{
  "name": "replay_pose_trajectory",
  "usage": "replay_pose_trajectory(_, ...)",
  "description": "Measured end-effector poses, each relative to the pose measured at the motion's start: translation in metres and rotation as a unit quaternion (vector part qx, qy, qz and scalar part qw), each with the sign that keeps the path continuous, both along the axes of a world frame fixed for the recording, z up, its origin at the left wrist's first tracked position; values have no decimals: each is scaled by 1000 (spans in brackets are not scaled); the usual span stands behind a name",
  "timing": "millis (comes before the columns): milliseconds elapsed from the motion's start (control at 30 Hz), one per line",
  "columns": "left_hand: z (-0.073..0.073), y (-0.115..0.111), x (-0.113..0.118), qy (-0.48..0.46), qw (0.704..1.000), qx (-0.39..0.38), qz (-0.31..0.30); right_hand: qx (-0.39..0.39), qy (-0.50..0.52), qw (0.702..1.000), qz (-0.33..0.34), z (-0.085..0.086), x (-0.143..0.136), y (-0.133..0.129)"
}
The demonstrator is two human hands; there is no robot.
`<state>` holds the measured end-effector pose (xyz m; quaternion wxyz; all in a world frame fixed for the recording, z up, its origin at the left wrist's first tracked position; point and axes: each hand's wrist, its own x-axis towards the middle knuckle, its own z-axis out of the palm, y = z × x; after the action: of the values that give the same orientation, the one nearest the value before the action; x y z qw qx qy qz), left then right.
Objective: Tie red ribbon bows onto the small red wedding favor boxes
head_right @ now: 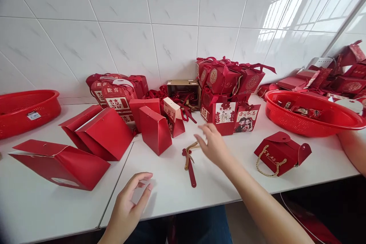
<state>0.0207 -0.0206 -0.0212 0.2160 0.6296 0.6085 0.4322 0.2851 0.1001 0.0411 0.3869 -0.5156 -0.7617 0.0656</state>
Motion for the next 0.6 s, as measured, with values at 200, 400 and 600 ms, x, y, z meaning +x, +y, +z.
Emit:
replay_pose_trajectory(200, -1, 1, 0, -12, 999, -11, -33, -174, -17, 983, 56, -23, -21, -26)
replay_pose_trajectory(400, 27, 3, 17, -156, 985, -76, -24, -66, 77, 990, 102, -13, -12, -52)
replay_pose_trajectory(600, 67, 14, 55, -538, 805, -212, -134, -57, 120, 965, 226, -18, -20, -98)
